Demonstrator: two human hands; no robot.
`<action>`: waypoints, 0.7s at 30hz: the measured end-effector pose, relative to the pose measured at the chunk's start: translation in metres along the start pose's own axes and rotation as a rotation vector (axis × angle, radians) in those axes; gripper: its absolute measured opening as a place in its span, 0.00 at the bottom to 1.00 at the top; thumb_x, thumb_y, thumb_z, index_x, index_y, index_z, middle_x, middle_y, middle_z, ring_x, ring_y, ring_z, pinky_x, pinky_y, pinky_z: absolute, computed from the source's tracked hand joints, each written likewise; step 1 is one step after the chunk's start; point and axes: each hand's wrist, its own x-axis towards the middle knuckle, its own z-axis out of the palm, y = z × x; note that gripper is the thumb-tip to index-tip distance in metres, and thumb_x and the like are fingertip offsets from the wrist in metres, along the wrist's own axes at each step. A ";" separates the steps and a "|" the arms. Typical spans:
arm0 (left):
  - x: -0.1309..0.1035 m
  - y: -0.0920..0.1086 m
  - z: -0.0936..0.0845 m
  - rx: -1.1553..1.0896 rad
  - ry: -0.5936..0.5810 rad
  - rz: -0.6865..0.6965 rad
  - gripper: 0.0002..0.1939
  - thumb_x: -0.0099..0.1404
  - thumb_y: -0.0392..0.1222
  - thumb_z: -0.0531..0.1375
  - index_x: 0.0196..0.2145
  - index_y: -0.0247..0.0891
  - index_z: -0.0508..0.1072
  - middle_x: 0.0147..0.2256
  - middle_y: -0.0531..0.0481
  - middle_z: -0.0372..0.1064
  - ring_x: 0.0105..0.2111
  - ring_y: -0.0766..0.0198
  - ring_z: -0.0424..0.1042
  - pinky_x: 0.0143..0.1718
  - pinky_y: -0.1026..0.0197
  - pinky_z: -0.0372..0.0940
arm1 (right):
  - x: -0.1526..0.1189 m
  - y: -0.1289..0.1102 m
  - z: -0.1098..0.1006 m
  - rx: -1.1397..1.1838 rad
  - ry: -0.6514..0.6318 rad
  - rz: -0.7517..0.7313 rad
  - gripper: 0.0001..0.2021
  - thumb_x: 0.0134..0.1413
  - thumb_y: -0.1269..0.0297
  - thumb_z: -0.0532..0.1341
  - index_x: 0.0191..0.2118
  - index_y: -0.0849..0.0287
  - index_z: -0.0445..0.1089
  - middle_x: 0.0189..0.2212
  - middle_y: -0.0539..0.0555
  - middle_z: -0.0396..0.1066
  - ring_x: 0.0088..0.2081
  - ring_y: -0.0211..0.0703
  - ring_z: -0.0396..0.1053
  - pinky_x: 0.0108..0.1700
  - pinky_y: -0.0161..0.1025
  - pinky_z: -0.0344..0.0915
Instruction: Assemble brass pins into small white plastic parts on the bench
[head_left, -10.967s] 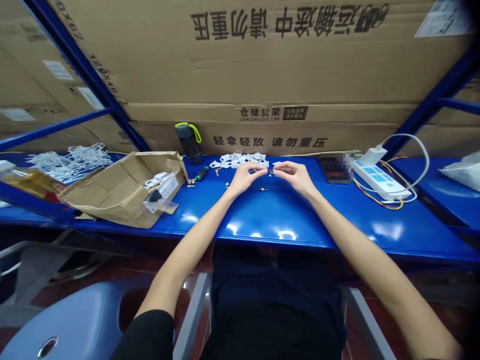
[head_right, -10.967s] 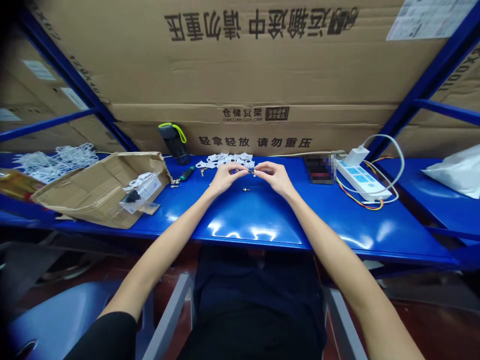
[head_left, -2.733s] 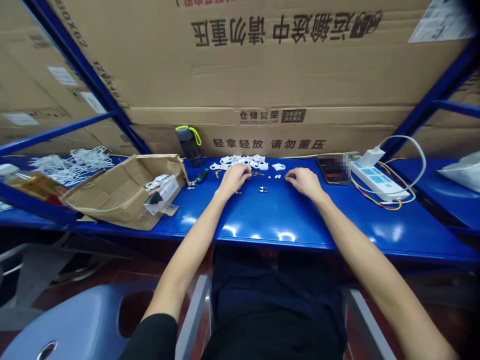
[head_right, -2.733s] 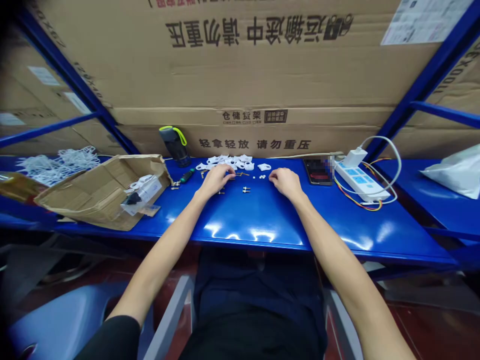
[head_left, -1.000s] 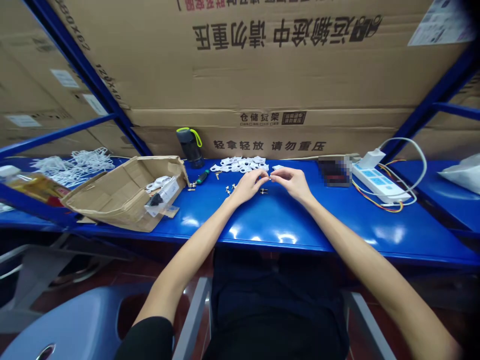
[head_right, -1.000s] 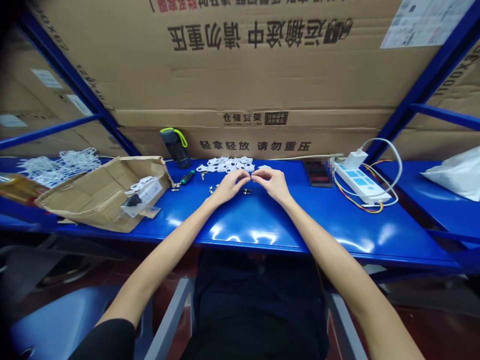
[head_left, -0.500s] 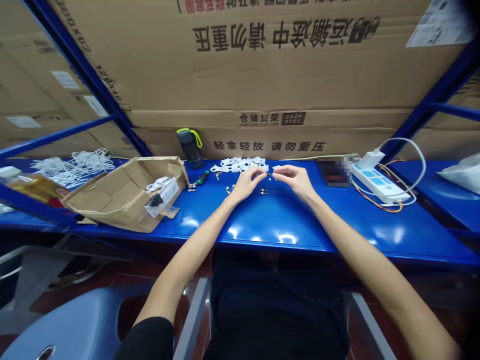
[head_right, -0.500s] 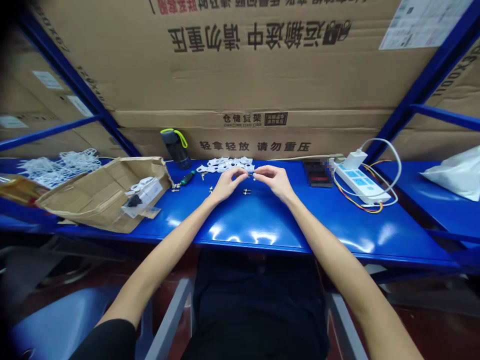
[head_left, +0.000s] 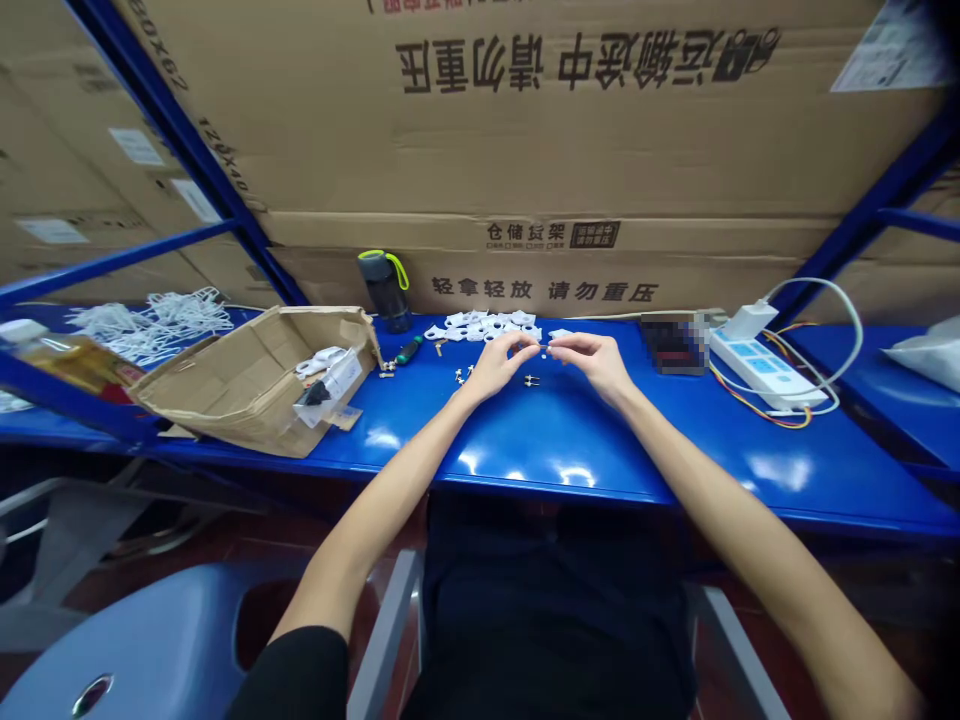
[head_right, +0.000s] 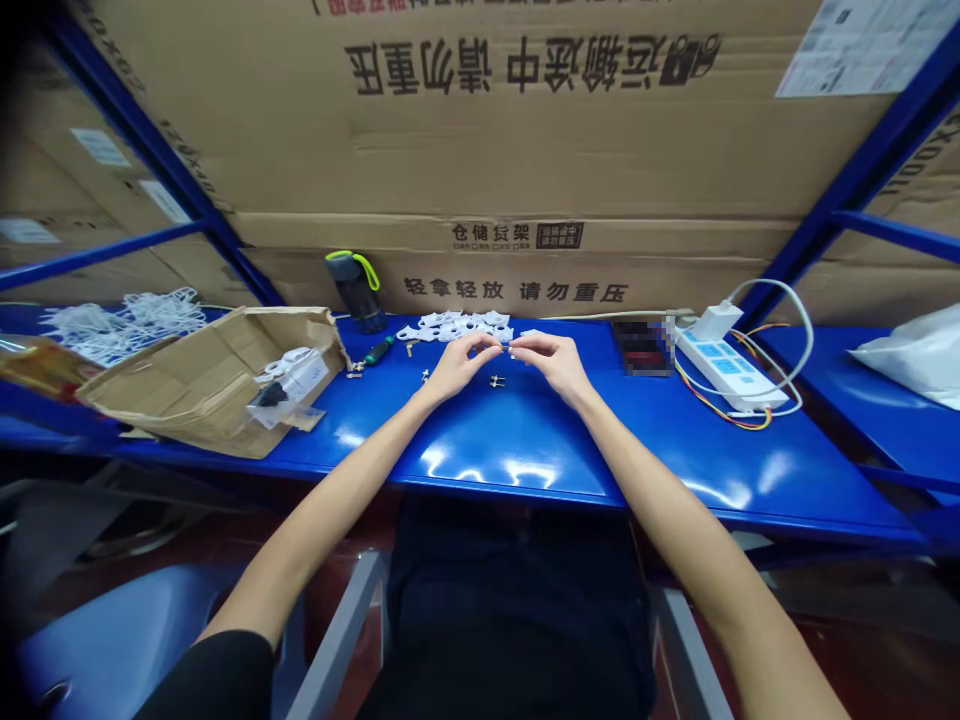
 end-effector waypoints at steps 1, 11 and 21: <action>0.000 0.000 0.000 -0.005 0.003 0.002 0.14 0.74 0.52 0.62 0.41 0.37 0.79 0.41 0.46 0.79 0.40 0.59 0.74 0.47 0.56 0.69 | 0.000 -0.001 0.000 -0.004 0.000 0.002 0.17 0.47 0.48 0.76 0.38 0.54 0.85 0.37 0.54 0.83 0.37 0.49 0.78 0.41 0.44 0.74; -0.001 0.002 0.002 0.022 0.029 0.005 0.16 0.74 0.54 0.61 0.40 0.38 0.78 0.40 0.46 0.79 0.37 0.59 0.73 0.43 0.56 0.68 | -0.003 -0.004 0.006 0.011 0.000 0.045 0.20 0.47 0.47 0.76 0.42 0.56 0.85 0.37 0.56 0.83 0.37 0.51 0.78 0.42 0.46 0.75; -0.002 0.003 0.004 0.039 0.006 0.010 0.16 0.75 0.54 0.60 0.41 0.38 0.79 0.39 0.47 0.78 0.37 0.60 0.72 0.43 0.56 0.68 | -0.001 0.001 0.006 0.006 0.007 0.044 0.21 0.46 0.50 0.76 0.43 0.57 0.84 0.41 0.57 0.83 0.40 0.53 0.79 0.41 0.45 0.75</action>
